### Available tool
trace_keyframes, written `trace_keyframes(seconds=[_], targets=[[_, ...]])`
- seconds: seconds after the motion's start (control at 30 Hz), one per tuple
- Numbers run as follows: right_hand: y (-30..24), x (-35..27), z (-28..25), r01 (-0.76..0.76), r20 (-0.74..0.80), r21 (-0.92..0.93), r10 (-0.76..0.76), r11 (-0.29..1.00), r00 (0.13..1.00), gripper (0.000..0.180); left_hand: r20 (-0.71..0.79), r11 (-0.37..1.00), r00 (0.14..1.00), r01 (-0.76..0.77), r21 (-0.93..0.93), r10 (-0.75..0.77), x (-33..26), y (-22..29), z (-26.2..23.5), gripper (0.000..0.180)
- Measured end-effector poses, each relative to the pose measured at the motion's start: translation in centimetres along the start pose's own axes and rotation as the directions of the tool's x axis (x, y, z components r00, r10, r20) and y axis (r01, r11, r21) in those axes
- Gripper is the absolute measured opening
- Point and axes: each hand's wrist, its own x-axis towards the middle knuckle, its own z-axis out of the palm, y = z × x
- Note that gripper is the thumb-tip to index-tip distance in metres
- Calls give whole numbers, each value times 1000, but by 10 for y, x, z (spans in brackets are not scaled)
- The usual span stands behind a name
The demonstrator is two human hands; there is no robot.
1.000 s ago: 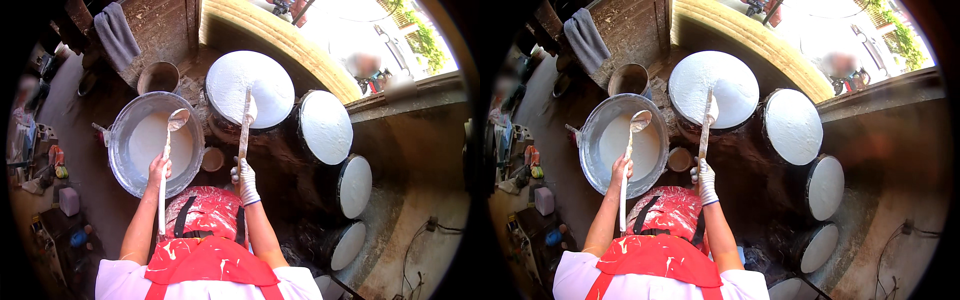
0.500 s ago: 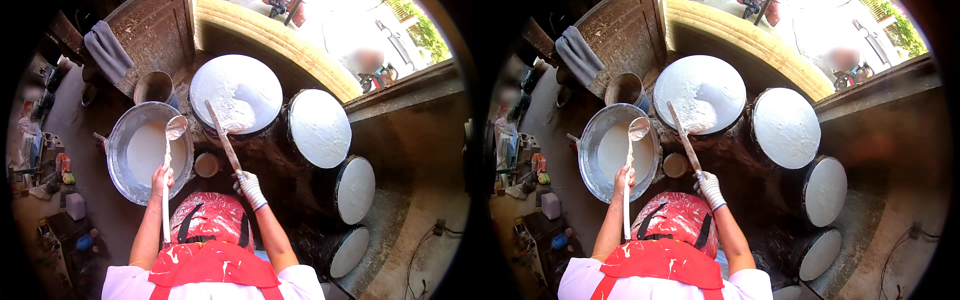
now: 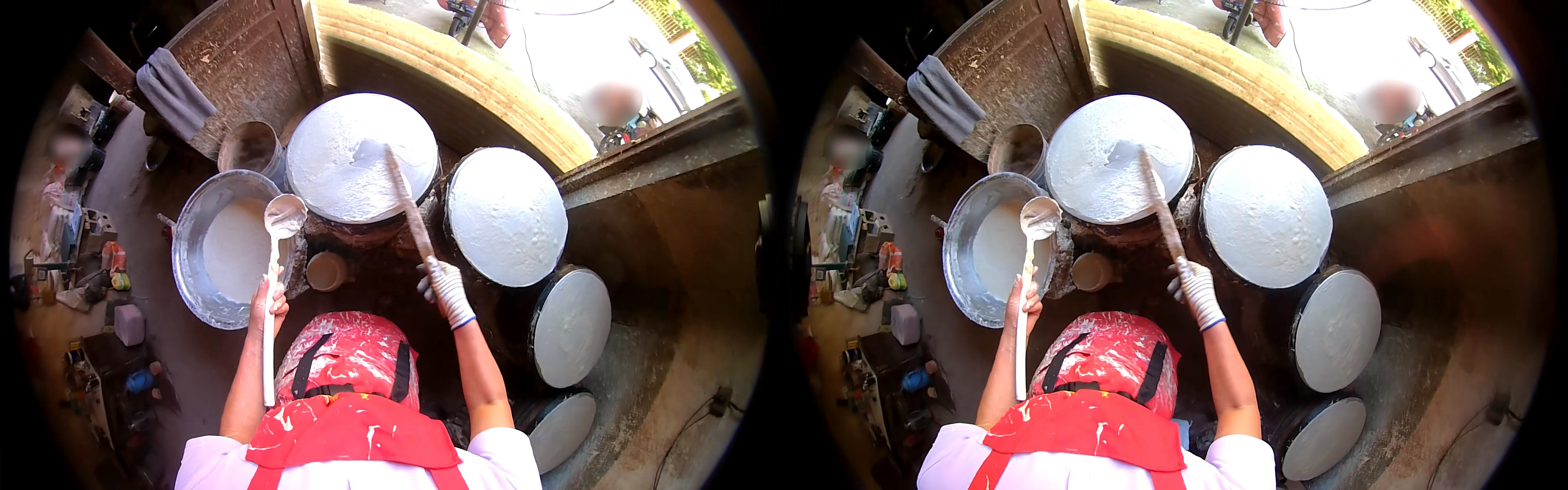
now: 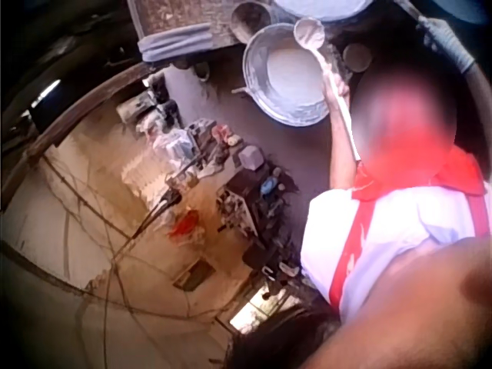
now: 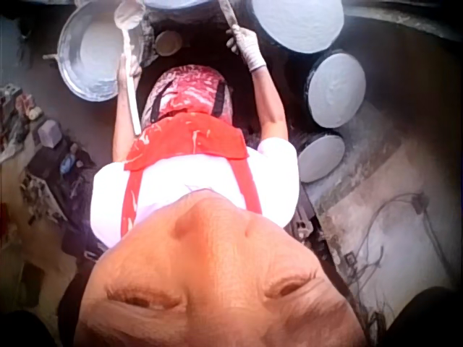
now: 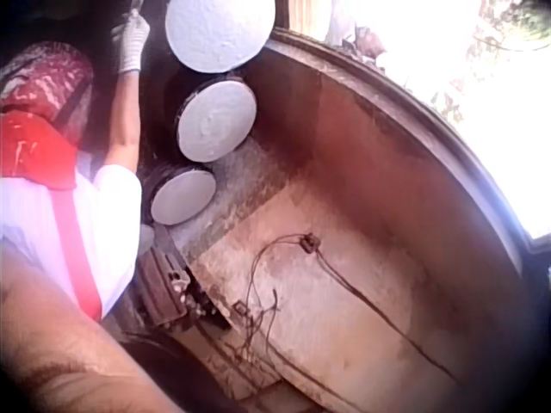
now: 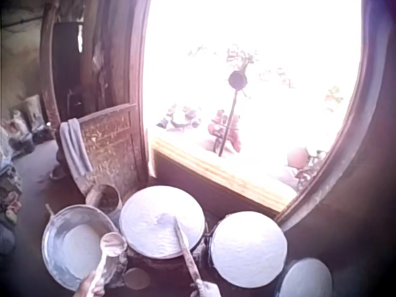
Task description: The person pours batter onto circular steaming plates with a ladle and uses a wooden stick to lift and stack the cooked rice paper sheets.
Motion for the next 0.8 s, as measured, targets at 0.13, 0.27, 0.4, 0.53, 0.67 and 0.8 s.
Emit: trace_keyframes(seconds=[0.13,0.27,0.4,0.53,0.67,0.8], targets=[[6,1,0,-53,107,-285,87,957,990,36,86,1000,996,16,-24,-14,-14,-6,8,42],[-11,16,-36,-3,83,-175,18,985,996,37,107,1000,994,5,-14,-4,-28,-6,19,43],[12,-15,2,-39,272,-353,142,935,952,37,105,1000,994,8,-23,-6,-30,-11,29,43],[14,12,-45,-83,150,-309,135,947,979,44,97,1000,995,-8,-10,9,-28,-13,30,44],[-4,30,-77,-68,147,-209,101,975,984,45,114,1000,993,-14,0,14,-29,-11,27,43],[-32,48,-82,21,39,-186,-14,982,999,43,117,1000,993,-17,20,15,-29,-6,23,43]])
